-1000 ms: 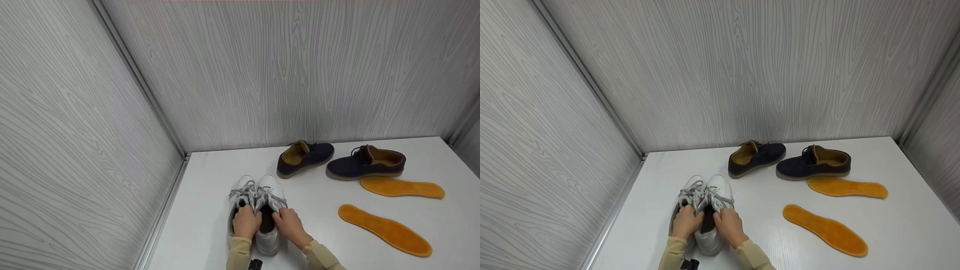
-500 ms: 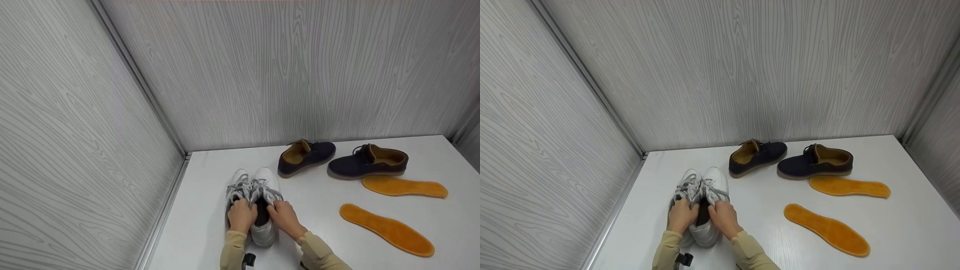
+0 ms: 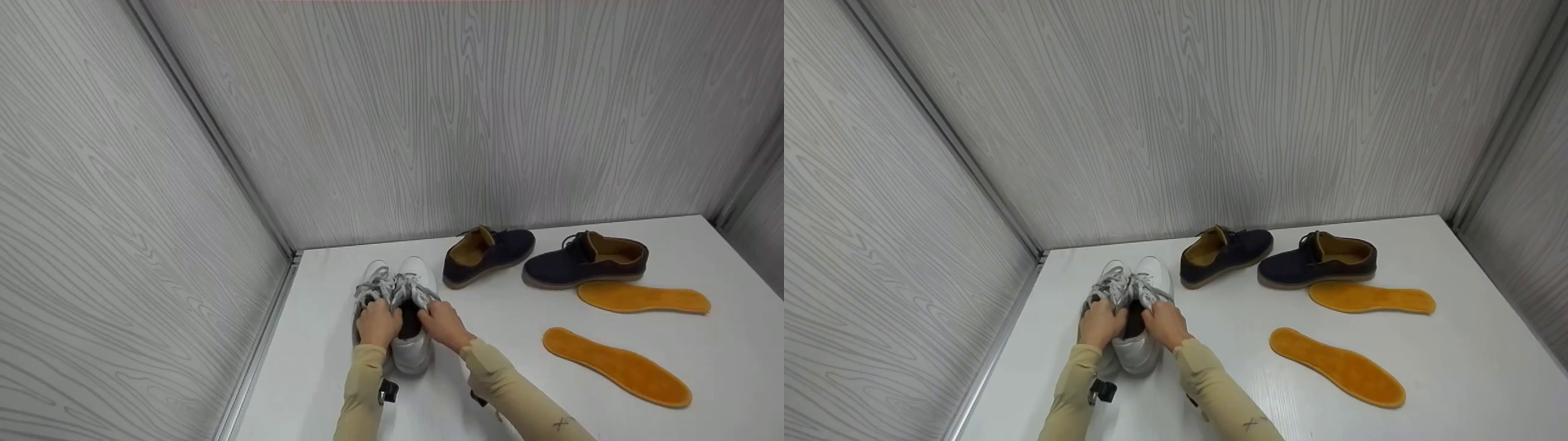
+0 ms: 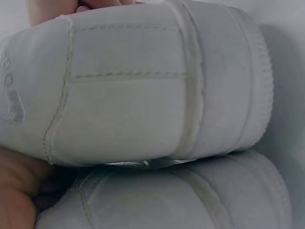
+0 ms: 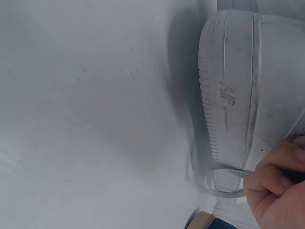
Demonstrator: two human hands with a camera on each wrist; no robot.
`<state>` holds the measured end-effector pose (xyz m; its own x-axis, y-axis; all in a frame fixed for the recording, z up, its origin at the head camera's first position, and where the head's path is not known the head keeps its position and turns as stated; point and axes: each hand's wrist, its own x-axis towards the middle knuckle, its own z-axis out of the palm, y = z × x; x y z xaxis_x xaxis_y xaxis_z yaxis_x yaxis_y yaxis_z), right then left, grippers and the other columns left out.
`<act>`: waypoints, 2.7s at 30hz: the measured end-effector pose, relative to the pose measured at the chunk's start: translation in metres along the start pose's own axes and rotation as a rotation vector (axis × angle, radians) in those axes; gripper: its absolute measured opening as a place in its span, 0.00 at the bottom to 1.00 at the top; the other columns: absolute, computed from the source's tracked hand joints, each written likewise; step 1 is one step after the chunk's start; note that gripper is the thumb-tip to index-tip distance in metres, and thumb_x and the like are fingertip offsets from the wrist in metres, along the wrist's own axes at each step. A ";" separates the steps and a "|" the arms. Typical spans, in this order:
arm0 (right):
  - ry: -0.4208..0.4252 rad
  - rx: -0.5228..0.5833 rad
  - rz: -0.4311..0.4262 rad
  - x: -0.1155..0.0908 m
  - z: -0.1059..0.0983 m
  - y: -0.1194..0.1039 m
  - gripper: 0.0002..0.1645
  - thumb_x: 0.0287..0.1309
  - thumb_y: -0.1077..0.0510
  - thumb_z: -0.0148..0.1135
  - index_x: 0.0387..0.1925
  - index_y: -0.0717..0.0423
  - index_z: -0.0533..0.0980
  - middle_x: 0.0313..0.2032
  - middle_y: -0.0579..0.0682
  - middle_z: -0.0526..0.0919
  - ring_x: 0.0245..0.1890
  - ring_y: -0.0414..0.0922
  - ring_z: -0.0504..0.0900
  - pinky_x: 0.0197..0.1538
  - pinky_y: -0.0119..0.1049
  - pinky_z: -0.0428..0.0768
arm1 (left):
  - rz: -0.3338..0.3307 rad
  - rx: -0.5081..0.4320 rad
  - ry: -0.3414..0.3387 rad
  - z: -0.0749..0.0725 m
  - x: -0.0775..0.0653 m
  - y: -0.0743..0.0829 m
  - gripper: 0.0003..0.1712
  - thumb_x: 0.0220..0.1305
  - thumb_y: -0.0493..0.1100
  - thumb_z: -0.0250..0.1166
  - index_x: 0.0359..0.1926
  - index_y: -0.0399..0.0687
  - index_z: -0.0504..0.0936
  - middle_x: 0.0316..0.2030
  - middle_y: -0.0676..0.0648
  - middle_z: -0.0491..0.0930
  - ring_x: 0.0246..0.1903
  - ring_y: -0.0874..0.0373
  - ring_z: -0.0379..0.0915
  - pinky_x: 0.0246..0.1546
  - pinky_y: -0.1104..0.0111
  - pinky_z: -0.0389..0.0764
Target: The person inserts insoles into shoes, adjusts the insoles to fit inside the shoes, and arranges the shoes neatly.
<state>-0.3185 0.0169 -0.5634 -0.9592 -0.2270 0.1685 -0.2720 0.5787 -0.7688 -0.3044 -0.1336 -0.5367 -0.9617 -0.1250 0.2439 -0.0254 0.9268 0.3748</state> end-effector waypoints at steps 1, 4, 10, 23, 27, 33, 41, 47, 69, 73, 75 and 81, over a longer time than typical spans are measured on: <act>-0.008 -0.002 0.004 0.002 0.001 0.000 0.20 0.58 0.60 0.52 0.12 0.51 0.63 0.12 0.42 0.65 0.12 0.40 0.64 0.19 0.33 0.64 | 0.001 0.005 0.001 0.001 0.002 -0.001 0.15 0.59 0.47 0.62 0.19 0.45 0.74 0.21 0.41 0.77 0.21 0.44 0.76 0.22 0.53 0.74; -0.037 -0.006 0.017 0.007 0.003 0.002 0.19 0.58 0.60 0.51 0.12 0.51 0.64 0.12 0.42 0.66 0.12 0.39 0.64 0.19 0.33 0.64 | -0.018 0.017 -0.006 0.006 0.007 -0.004 0.13 0.58 0.48 0.62 0.24 0.43 0.77 0.24 0.40 0.78 0.24 0.42 0.77 0.25 0.51 0.75; -0.062 -0.031 0.088 0.005 0.004 0.010 0.19 0.59 0.59 0.51 0.13 0.52 0.64 0.13 0.43 0.67 0.13 0.40 0.65 0.19 0.33 0.64 | -0.031 -0.005 -0.026 0.025 0.006 -0.003 0.14 0.57 0.48 0.63 0.28 0.40 0.79 0.27 0.38 0.80 0.27 0.41 0.78 0.26 0.50 0.75; -0.079 -0.059 0.238 -0.001 0.001 0.007 0.15 0.59 0.53 0.51 0.18 0.52 0.66 0.20 0.48 0.72 0.19 0.45 0.69 0.22 0.39 0.66 | -0.075 -0.089 -0.039 0.028 0.002 0.000 0.14 0.58 0.49 0.63 0.26 0.43 0.79 0.26 0.40 0.80 0.25 0.44 0.78 0.25 0.52 0.75; -0.063 -0.078 0.229 0.001 -0.003 0.008 0.16 0.60 0.53 0.51 0.18 0.53 0.66 0.20 0.49 0.71 0.19 0.46 0.69 0.23 0.40 0.66 | -0.064 -0.106 -0.036 0.028 0.005 0.003 0.14 0.57 0.49 0.63 0.25 0.43 0.78 0.25 0.41 0.80 0.24 0.45 0.78 0.24 0.53 0.75; -0.078 -0.076 0.230 -0.008 -0.001 0.008 0.16 0.62 0.53 0.50 0.19 0.53 0.66 0.20 0.48 0.70 0.20 0.46 0.69 0.24 0.40 0.67 | -0.066 -0.125 -0.052 0.030 0.001 0.000 0.14 0.56 0.46 0.63 0.20 0.45 0.74 0.22 0.42 0.78 0.20 0.48 0.75 0.20 0.56 0.72; -0.167 -0.117 0.190 -0.008 -0.008 0.008 0.17 0.62 0.52 0.50 0.19 0.52 0.67 0.19 0.47 0.69 0.19 0.44 0.68 0.24 0.38 0.66 | -0.073 -0.090 -0.103 0.023 -0.003 0.006 0.12 0.56 0.45 0.63 0.26 0.40 0.78 0.24 0.40 0.79 0.21 0.45 0.76 0.21 0.54 0.74; -0.238 -0.204 0.061 -0.011 -0.021 0.003 0.16 0.58 0.49 0.56 0.18 0.51 0.70 0.18 0.44 0.70 0.19 0.42 0.68 0.23 0.37 0.65 | -0.084 0.049 -0.109 -0.004 -0.006 0.024 0.14 0.56 0.48 0.66 0.31 0.39 0.81 0.27 0.39 0.79 0.26 0.42 0.77 0.26 0.51 0.76; -0.048 -0.416 -0.038 -0.007 -0.117 0.010 0.09 0.50 0.55 0.58 0.18 0.50 0.73 0.20 0.46 0.76 0.20 0.45 0.73 0.23 0.44 0.71 | 0.300 0.067 -0.007 -0.010 0.039 0.123 0.11 0.61 0.42 0.56 0.24 0.43 0.78 0.25 0.40 0.81 0.24 0.44 0.78 0.22 0.54 0.76; -0.053 -0.416 -0.002 -0.004 -0.133 0.019 0.09 0.50 0.56 0.57 0.19 0.53 0.72 0.18 0.46 0.73 0.18 0.43 0.70 0.21 0.40 0.67 | 0.354 0.068 -0.005 0.007 0.043 0.135 0.09 0.62 0.42 0.57 0.28 0.43 0.80 0.25 0.41 0.81 0.23 0.45 0.78 0.22 0.55 0.76; -0.054 -0.414 0.022 -0.003 -0.140 0.023 0.08 0.51 0.56 0.57 0.20 0.54 0.73 0.19 0.47 0.73 0.18 0.43 0.69 0.21 0.39 0.66 | 0.362 0.074 -0.015 0.017 0.045 0.141 0.09 0.62 0.42 0.56 0.29 0.43 0.79 0.25 0.41 0.81 0.23 0.46 0.78 0.21 0.56 0.76; -0.052 -0.435 0.096 0.002 -0.147 0.033 0.08 0.52 0.54 0.57 0.26 0.54 0.76 0.26 0.50 0.79 0.24 0.47 0.76 0.26 0.47 0.73 | 0.351 0.101 -0.068 0.040 0.049 0.149 0.06 0.61 0.41 0.56 0.30 0.46 0.78 0.26 0.43 0.81 0.24 0.48 0.79 0.21 0.57 0.76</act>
<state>-0.3407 0.1505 -0.4981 -0.9795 -0.1894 0.0694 -0.2002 0.8719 -0.4470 -0.3660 0.0123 -0.5046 -0.9324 0.2276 0.2807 0.2860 0.9396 0.1881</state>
